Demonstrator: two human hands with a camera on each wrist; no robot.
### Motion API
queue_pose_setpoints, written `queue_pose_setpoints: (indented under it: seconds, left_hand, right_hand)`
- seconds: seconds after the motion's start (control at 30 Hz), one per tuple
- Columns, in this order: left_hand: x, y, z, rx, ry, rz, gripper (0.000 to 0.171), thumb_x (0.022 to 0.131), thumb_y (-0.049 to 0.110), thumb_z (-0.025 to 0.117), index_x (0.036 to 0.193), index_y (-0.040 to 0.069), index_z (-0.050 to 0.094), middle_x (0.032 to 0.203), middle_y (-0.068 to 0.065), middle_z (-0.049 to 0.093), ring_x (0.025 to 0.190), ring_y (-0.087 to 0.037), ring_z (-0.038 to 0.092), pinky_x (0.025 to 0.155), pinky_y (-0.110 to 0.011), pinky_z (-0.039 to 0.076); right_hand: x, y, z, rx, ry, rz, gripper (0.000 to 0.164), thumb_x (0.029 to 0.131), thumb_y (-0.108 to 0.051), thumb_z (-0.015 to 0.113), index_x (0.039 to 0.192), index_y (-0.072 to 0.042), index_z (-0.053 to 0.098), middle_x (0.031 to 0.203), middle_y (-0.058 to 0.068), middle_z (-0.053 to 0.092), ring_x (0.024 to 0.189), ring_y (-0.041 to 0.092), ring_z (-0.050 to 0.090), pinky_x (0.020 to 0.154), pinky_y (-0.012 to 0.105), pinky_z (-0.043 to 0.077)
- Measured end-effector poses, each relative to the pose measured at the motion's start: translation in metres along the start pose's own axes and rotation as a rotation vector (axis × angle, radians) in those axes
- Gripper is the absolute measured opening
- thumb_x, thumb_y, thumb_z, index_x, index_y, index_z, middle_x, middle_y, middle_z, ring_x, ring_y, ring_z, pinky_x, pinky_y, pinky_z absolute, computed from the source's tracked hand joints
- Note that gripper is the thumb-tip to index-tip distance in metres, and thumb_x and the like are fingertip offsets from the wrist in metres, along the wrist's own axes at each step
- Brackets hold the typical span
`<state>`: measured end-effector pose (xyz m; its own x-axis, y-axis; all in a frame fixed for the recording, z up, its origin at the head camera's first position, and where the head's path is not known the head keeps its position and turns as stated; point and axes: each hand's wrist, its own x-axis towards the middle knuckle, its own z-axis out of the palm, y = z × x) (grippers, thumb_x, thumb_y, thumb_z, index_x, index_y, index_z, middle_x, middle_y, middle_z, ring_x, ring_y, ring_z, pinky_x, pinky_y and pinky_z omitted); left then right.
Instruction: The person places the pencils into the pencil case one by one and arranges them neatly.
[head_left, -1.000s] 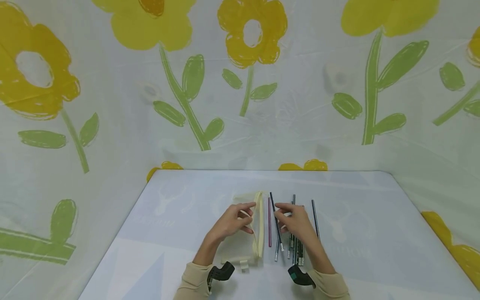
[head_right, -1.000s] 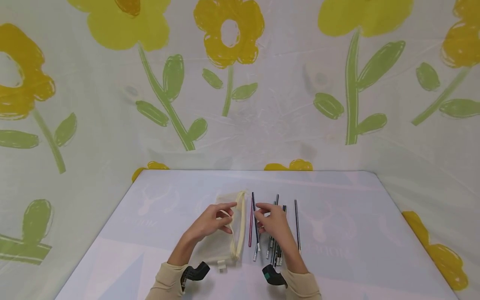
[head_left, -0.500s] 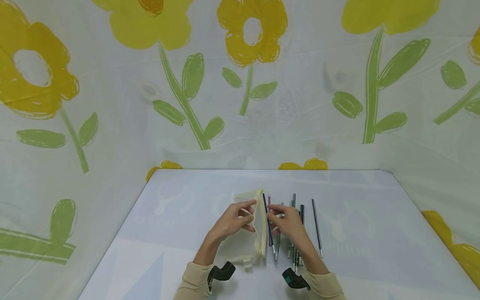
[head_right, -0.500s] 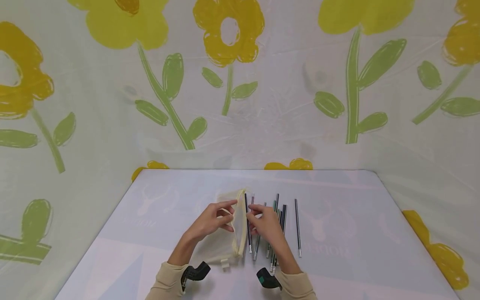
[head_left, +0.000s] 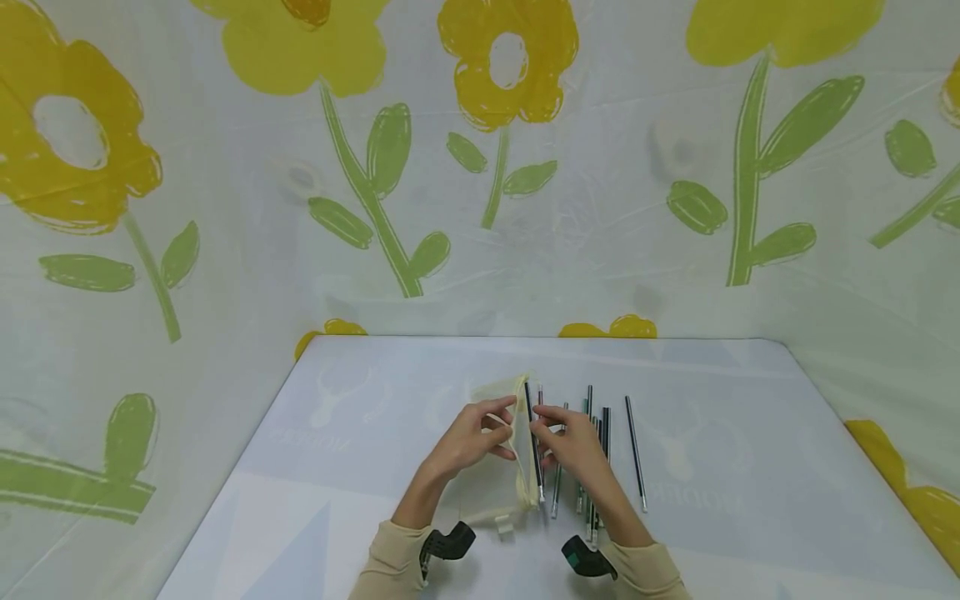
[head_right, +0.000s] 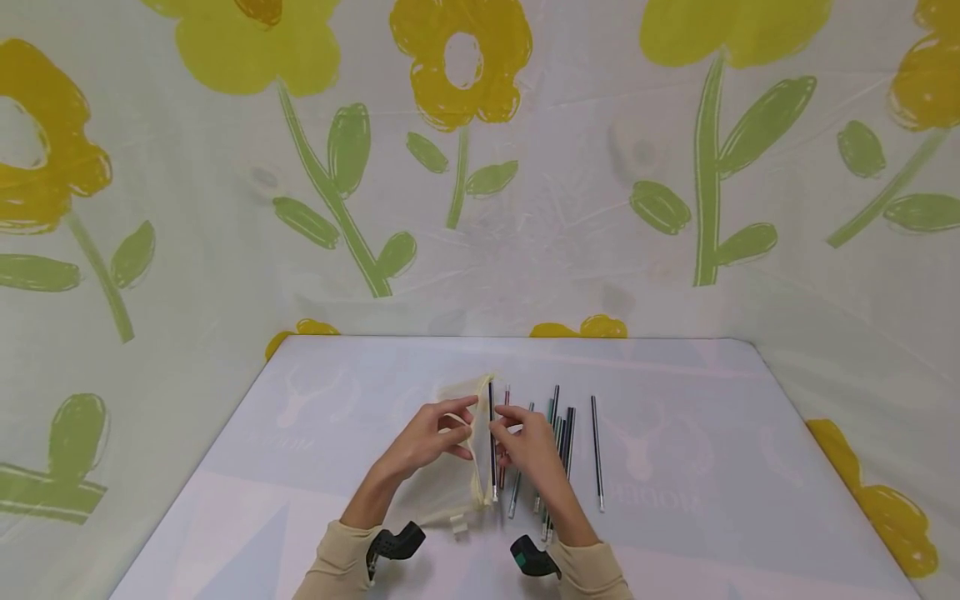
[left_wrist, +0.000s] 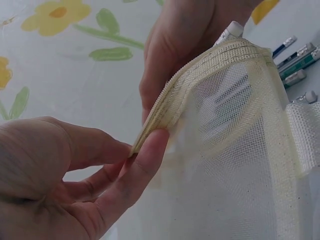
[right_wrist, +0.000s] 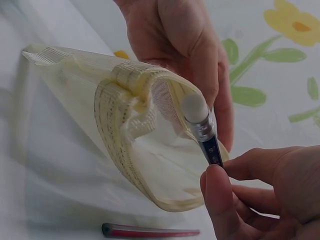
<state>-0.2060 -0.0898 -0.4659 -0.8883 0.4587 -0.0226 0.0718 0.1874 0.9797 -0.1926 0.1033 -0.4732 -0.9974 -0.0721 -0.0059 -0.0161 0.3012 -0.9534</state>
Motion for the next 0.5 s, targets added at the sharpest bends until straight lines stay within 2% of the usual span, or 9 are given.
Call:
queue_pose_setpoints:
  seconds: [0.3, 0.5]
  left_hand:
    - [-0.0002, 0.0014, 0.0014, 0.005, -0.005, 0.001, 0.051, 0.096, 0.000, 0.053, 0.147, 0.003, 0.044, 0.117, -0.022, 0.053, 0.084, -0.025, 0.070, 0.074, -0.045, 0.066]
    - [0.0003, 0.0006, 0.0027, 0.002, -0.014, 0.006, 0.052, 0.097, 0.000, 0.052, 0.147, 0.002, 0.043, 0.118, -0.023, 0.053, 0.094, -0.035, 0.068, 0.075, -0.048, 0.065]
  right_hand:
    - [0.0003, 0.0009, 0.0014, 0.010, 0.010, -0.009, 0.037, 0.091, -0.010, 0.067, 0.126, 0.002, 0.065, 0.097, 0.015, 0.069, 0.061, 0.017, 0.068, 0.049, 0.031, 0.062]
    - [-0.0012, -0.0014, 0.0014, 0.033, 0.009, 0.003, 0.039, 0.092, -0.012, 0.068, 0.127, 0.004, 0.063, 0.100, 0.018, 0.068, 0.062, 0.021, 0.069, 0.050, 0.030, 0.062]
